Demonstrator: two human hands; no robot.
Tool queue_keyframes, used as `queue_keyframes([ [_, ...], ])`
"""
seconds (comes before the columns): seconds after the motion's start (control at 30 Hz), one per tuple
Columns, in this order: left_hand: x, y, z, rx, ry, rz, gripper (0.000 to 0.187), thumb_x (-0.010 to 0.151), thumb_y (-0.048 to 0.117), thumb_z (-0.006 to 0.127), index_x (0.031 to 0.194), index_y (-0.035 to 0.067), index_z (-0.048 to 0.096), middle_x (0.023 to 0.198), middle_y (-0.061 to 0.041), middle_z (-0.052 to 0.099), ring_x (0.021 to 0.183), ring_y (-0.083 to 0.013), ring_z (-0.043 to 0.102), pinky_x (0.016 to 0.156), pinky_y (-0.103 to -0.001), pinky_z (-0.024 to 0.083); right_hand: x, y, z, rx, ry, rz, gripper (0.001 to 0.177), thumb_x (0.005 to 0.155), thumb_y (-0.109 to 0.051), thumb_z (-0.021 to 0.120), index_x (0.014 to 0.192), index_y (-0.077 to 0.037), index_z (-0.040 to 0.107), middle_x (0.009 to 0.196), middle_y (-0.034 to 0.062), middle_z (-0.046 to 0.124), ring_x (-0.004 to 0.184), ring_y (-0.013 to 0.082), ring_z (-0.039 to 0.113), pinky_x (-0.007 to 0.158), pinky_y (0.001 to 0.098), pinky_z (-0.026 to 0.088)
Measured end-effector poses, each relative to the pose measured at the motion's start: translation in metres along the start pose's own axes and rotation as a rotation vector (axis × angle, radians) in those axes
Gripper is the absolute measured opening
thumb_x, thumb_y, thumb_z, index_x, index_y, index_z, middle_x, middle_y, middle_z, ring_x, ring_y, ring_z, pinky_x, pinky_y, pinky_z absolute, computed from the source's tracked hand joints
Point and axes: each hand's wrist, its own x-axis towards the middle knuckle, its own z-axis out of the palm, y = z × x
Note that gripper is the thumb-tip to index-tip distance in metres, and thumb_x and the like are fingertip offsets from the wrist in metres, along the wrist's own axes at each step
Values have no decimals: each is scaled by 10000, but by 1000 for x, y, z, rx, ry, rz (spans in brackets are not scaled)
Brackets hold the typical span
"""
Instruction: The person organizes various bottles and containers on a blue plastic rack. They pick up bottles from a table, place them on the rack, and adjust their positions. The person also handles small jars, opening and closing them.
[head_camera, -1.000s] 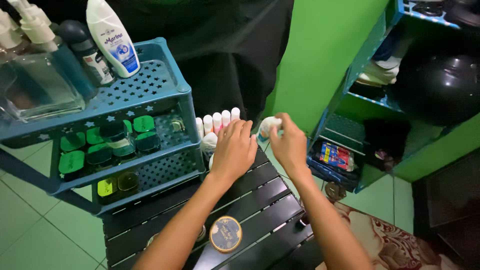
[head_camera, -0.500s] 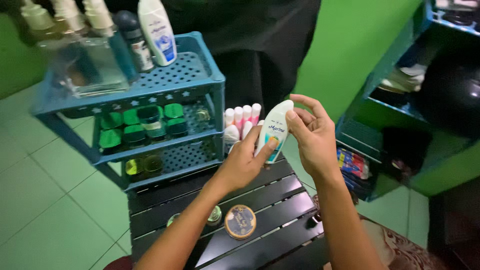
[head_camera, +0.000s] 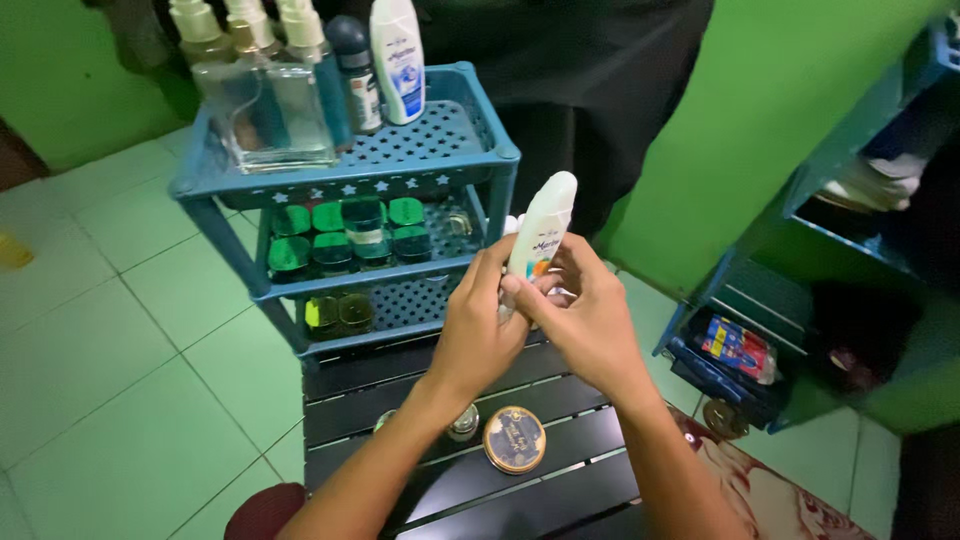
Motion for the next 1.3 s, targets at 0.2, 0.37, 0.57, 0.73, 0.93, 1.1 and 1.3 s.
queue_keyframes([
  [0.2, -17, -11, -65, -189, -177, -295, 516, 912, 140, 771, 1364, 20, 553, 1222, -158, 755, 1120, -236, 749, 971, -363, 587, -3, 2, 38, 42, -91, 78, 367, 905, -193, 764, 1208, -3, 682, 931, 47, 745, 768, 71, 662, 659, 237, 549],
  [0.37, -31, -12, -119, -297, -208, -397, 751, 824, 161, 838, 1454, 13, 455, 1279, -123, 704, 1127, -164, 707, 943, -324, 588, -2, 0, 80, 204, -206, 115, 335, 951, -235, 690, 1184, 5, 679, 938, 43, 744, 799, 73, 674, 651, 258, 559],
  [0.57, -53, -14, -162, -341, -200, -454, 795, 804, 146, 859, 1473, 11, 451, 1291, -119, 701, 1116, -152, 718, 951, -310, 581, -13, 2, 117, 144, -243, 125, 335, 992, -255, 638, 1197, 2, 703, 967, 25, 753, 839, 67, 657, 693, 254, 531],
  [0.73, -79, -16, -179, -348, -173, -494, 816, 797, 159, 857, 1481, 25, 432, 1261, -99, 719, 1077, -141, 725, 923, -304, 584, -37, 12, 141, 208, -253, 172, 335, 1019, -252, 598, 1211, 7, 689, 933, 3, 729, 825, 56, 640, 720, 237, 551],
  [0.93, -128, -13, -196, -396, -153, -573, 801, 831, 142, 818, 1502, 38, 392, 1177, -100, 743, 1009, -138, 740, 869, -305, 604, -82, 24, 161, 171, -297, 189, 342, 1043, -240, 547, 1248, -9, 694, 831, 16, 682, 722, 70, 605, 639, 250, 529],
  [1.1, -162, -11, -233, -600, 30, -597, 615, 963, 151, 666, 1491, 21, 380, 1193, -96, 716, 1016, -136, 738, 863, -338, 637, -100, 11, 207, 233, -399, 252, 357, 1033, -251, 537, 1265, -18, 675, 804, 34, 692, 669, 96, 622, 613, 267, 536],
  [1.3, -205, -4, -300, -316, 144, -558, 489, 1094, 311, 482, 1461, -12, 479, 992, -121, 758, 809, -148, 711, 676, -281, 566, -120, -13, 281, 241, -520, 135, 408, 1012, -164, 560, 1400, -38, 571, 1032, 71, 717, 806, 94, 646, 658, 272, 560],
])
